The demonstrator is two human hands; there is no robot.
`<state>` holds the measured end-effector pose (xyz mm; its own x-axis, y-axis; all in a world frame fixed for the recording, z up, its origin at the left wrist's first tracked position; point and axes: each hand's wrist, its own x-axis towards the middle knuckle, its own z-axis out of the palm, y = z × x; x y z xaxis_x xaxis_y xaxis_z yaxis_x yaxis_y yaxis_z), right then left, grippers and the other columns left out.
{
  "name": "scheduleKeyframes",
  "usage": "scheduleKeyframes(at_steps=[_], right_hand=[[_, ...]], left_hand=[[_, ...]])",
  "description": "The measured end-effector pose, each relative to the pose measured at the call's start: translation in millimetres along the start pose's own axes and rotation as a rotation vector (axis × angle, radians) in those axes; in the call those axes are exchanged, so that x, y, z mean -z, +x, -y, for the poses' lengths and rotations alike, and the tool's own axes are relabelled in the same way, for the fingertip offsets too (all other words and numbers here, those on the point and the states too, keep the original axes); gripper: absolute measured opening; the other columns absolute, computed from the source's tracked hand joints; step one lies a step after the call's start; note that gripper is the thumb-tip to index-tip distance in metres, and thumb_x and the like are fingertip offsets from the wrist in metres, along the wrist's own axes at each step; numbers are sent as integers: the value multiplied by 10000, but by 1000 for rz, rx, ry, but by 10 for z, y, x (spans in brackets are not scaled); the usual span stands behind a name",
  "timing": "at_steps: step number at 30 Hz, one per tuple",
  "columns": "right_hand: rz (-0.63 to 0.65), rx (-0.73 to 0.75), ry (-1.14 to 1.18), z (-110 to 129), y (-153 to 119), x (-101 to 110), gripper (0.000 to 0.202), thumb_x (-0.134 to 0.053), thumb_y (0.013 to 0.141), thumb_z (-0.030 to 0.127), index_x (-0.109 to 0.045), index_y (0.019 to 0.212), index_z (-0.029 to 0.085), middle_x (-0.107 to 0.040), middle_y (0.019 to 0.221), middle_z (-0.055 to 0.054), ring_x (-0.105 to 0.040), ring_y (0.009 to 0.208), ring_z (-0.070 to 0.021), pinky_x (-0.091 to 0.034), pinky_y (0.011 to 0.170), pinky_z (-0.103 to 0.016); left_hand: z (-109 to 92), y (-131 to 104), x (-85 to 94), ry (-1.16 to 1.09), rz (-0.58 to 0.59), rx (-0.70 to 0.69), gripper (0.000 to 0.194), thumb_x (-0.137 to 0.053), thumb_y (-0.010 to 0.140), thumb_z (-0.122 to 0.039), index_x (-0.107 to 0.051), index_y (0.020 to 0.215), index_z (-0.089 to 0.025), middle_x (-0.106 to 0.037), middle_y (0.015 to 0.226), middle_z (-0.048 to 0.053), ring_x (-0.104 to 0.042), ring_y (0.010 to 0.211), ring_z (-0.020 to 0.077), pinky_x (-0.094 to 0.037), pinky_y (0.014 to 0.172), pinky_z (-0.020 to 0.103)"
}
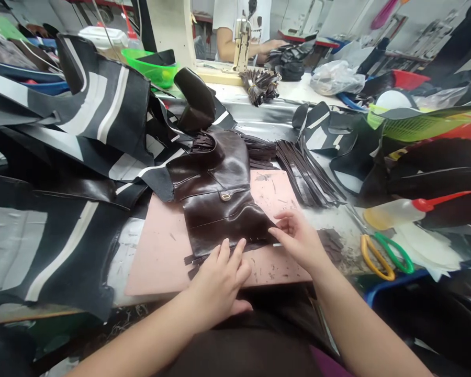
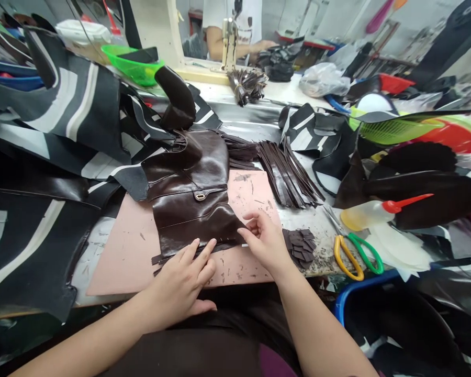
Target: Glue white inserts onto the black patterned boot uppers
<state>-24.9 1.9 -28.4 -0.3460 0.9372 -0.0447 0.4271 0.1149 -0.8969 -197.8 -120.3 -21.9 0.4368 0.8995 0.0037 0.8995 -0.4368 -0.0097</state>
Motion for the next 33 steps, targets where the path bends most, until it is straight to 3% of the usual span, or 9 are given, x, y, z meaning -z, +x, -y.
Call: scheduleKeyframes(at_steps=[8, 17, 21, 25, 30, 33], right_hand=[[170, -118, -13, -99, 233, 22, 197, -610, 653, 291, -507, 795, 201, -508, 650, 31, -509, 605, -126, -443, 543, -258], [151, -35, -184, -67, 251, -9, 168, -612, 691, 276, -497, 788, 202, -522, 643, 41, -508, 590, -119, -426, 581, -258], [40, -5, -383, -6, 190, 18, 164, -613, 714, 308, -491, 763, 208, -509, 587, 46, -501, 584, -136, -405, 609, -278], [74, -8, -276, -5, 135, 95, 156, -627, 692, 275, -511, 765, 200, -559, 677, 27, -518, 610, -126, -415, 616, -261], [89, -15, -268, -24, 156, 152, 114, -607, 710, 240, -503, 713, 194, -570, 689, 23, -520, 614, -120, -415, 615, -251], [61, -2, -330, -7, 118, 127, 110, -609, 707, 229, -506, 732, 196, -578, 692, 20, -533, 625, -130, -416, 619, -259]], left_hand=[[85, 151, 3, -44, -66, -63, 738, -607, 617, -705, -569, 1032, -96, -498, 1276, 192, -499, 1106, 335, -399, 944, 410], [93, 364, 23, -105, -39, -107, 764, -584, 604, -738, -577, 1025, -101, -492, 1290, 175, -465, 1140, 326, -431, 896, 397], [86, 453, 36, -102, 2, -104, 731, -587, 613, -725, -589, 1016, -115, -479, 1311, 144, -511, 1041, 322, -449, 844, 425], [121, 535, 0, -160, -68, -148, 733, -562, 643, -722, -592, 1011, -88, -552, 1203, 166, -456, 1144, 308, -337, 1008, 404], [171, 593, -101, -157, -112, -139, 806, -495, 707, -719, -514, 1202, -82, -587, 1156, 126, -506, 1069, 266, -376, 958, 360], [184, 628, -97, -98, -102, -143, 789, -541, 708, -678, -511, 1221, -80, -590, 1160, 118, -512, 1025, 257, -388, 928, 357]])
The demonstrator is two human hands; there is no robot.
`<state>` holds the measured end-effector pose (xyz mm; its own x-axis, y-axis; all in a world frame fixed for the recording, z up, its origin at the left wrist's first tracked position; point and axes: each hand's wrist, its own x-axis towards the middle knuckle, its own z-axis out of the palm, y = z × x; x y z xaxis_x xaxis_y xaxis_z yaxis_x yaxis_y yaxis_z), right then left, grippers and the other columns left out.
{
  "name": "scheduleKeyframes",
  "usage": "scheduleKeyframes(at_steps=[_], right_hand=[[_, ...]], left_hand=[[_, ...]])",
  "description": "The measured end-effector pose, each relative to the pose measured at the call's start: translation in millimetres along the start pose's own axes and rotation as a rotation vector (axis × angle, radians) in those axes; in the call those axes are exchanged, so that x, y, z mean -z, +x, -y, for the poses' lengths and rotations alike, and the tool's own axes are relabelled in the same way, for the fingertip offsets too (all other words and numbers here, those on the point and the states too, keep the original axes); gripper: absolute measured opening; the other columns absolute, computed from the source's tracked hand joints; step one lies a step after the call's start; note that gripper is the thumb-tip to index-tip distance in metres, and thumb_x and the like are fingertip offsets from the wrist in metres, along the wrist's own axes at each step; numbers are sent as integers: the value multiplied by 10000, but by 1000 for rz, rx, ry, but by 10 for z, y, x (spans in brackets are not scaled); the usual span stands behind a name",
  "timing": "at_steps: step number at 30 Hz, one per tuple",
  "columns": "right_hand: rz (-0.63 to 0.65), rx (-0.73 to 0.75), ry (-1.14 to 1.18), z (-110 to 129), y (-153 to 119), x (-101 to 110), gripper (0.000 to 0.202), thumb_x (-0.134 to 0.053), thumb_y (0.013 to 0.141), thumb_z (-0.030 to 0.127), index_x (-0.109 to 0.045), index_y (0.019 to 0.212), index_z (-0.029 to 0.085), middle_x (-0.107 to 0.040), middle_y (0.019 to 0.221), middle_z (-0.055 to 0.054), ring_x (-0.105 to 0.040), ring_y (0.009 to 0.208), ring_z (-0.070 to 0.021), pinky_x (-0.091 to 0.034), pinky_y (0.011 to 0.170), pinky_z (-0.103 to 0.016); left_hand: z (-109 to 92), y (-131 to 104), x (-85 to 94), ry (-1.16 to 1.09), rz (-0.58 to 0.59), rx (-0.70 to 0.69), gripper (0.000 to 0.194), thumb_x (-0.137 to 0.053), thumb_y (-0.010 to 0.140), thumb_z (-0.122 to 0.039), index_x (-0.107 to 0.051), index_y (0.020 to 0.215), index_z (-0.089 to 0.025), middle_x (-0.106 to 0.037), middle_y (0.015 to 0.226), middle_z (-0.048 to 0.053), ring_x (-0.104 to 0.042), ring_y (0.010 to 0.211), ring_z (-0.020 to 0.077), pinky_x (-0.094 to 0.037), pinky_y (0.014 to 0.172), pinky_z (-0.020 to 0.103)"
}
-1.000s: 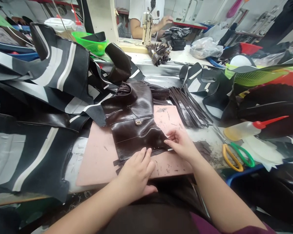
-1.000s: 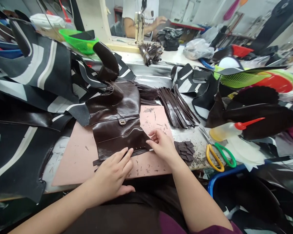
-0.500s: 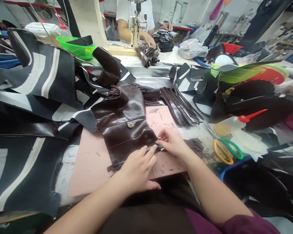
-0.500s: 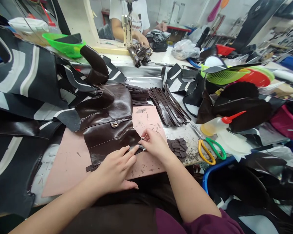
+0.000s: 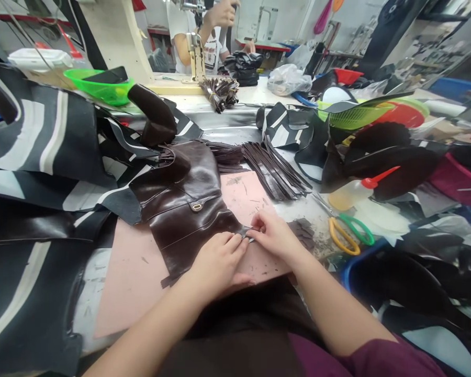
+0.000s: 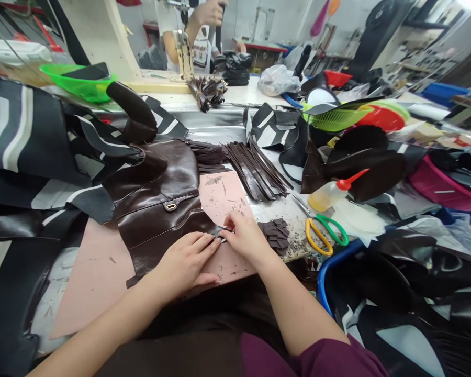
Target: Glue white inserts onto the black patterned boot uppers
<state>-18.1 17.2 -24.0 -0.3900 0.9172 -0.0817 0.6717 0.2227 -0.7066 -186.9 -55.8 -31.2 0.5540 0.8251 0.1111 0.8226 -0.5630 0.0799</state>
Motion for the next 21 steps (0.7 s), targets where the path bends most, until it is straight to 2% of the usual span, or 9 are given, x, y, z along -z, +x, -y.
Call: scheduleKeyframes(at_steps=[4, 6, 7, 8, 10, 12, 14, 17, 21], right_hand=[[-108, 132, -96, 103, -197, -4, 45, -527, 736, 184, -508, 773, 201, -613, 753, -8, -572, 694, -156, -439, 673, -286], [-31, 239, -115, 106, -288, 85, 85, -494, 753, 164, -527, 815, 213, -637, 826, -12, -597, 780, -155, -456, 734, -274], [12, 223, -157, 66, -316, 167, 104, -486, 770, 170, -540, 841, 224, -646, 856, -9, -604, 817, -154, -461, 756, -265], [27, 146, -225, -8, -332, 274, 125, -472, 795, 182, -552, 876, 234, -652, 877, -17, -610, 844, -165, -466, 766, -272], [-65, -134, -412, -258, -343, 540, 201, -412, 840, 179, -567, 965, 213, -652, 920, -84, -616, 875, -227, -469, 765, -346], [-212, -393, -578, -589, -347, 803, 304, -368, 832, 116, -542, 1081, 117, -615, 985, -205, -604, 911, -316, -448, 757, -440], [-206, -539, -695, -900, -349, 982, 412, -387, 805, 78, -467, 1207, 44, -573, 1057, -258, -589, 956, -344, -438, 765, -444], [-151, -597, -781, -1139, -358, 1066, 552, -422, 773, 56, -364, 1322, 57, -565, 1090, -227, -581, 987, -315, -437, 783, -390], [-292, -590, -758, -1018, -476, 1035, 626, -520, 725, 129, -370, 1333, 120, -567, 1075, -188, -582, 950, -308, -448, 754, -373]], left_hand=[[38, 85, 99, 61, 42, -49, 697, -591, 687, -647, -573, 1154, -130, -468, 1338, 82, -530, 883, 223, -437, 778, 345], [65, 127, 143, 82, 58, -80, 640, -604, 679, -640, -612, 1092, -152, -471, 1340, 58, -528, 835, 220, -439, 709, 345], [81, 142, 151, 90, 63, -90, 614, -611, 675, -637, -628, 1059, -158, -498, 1316, 52, -526, 827, 224, -436, 690, 346], [97, 152, 149, 95, 57, -96, 597, -616, 670, -638, -641, 1028, -161, -524, 1289, 51, -526, 831, 232, -434, 685, 349], [130, 156, 118, 90, 24, -99, 585, -616, 657, -653, -658, 978, -165, -555, 1254, 52, -525, 858, 246, -433, 701, 353], [158, 142, 72, 59, -16, -91, 609, -610, 641, -675, -658, 981, -173, -567, 1240, 47, -521, 893, 255, -434, 731, 357], [174, 118, 36, 22, -35, -80, 644, -608, 624, -692, -647, 1020, -185, -565, 1243, 36, -515, 923, 258, -435, 763, 362], [180, 80, 24, -16, -30, -66, 686, -614, 618, -692, -621, 1082, -186, -549, 1263, 32, -508, 968, 263, -437, 807, 366], [193, 37, 35, -61, -12, -57, 710, -574, 689, -668, -577, 1154, -132, -518, 1294, 69, -493, 1048, 279, -414, 909, 389]])
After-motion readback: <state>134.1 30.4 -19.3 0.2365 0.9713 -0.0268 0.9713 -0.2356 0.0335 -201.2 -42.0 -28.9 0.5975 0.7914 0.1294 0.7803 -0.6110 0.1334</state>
